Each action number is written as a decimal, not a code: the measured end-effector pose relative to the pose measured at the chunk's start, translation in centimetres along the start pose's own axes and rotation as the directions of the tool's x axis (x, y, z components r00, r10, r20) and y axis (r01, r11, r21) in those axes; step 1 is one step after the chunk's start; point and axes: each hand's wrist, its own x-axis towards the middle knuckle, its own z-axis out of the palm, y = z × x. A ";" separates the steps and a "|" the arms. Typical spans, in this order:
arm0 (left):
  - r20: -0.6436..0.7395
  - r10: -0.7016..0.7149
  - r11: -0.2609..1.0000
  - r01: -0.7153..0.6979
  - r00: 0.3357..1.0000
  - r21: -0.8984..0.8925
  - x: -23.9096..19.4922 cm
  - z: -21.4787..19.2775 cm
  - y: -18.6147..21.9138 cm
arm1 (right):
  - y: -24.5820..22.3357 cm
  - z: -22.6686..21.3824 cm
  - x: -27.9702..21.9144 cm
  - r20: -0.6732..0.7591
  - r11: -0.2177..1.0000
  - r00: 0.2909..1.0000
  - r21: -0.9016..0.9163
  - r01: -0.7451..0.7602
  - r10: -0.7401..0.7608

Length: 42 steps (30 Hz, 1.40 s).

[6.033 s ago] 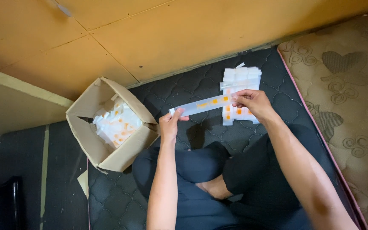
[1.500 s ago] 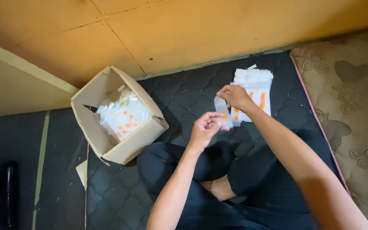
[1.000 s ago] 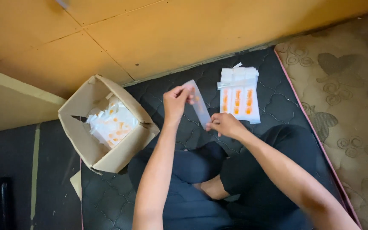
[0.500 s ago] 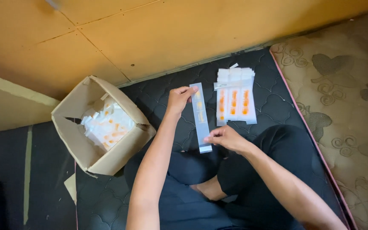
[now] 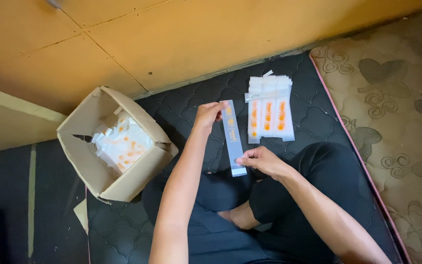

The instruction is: The person sits on a mattress and repeatedly peels orange stickers from a white backing sheet. They take the sheets from a cardboard box, separate the stickers, and place the finished sheets into a growing stack on the mattress.

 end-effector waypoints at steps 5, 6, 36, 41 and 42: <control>0.004 0.010 1.000 -0.010 1.000 0.016 -0.3 -0.2 0.3 | -0.2 0.2 0.0 0.014 1.000 1.000 -0.019 0.012 -0.012; 0.007 0.014 1.000 -0.014 1.000 0.024 -0.4 -0.3 0.4 | -0.3 0.2 0.0 0.020 1.000 1.000 -0.026 0.008 -0.007; 0.009 0.041 0.997 -0.042 0.999 0.061 -0.3 0.1 0.7 | 0.0 -0.3 0.1 0.042 0.998 0.998 -0.008 0.055 -0.055; 0.009 0.053 0.996 -0.054 0.999 0.077 -0.2 0.2 0.4 | 0.2 -0.4 0.3 0.042 0.999 0.998 -0.010 0.049 -0.048; 0.009 0.058 0.995 -0.059 0.998 0.081 0.1 0.2 0.1 | 0.4 -0.4 0.4 0.043 0.999 0.998 -0.010 0.051 -0.050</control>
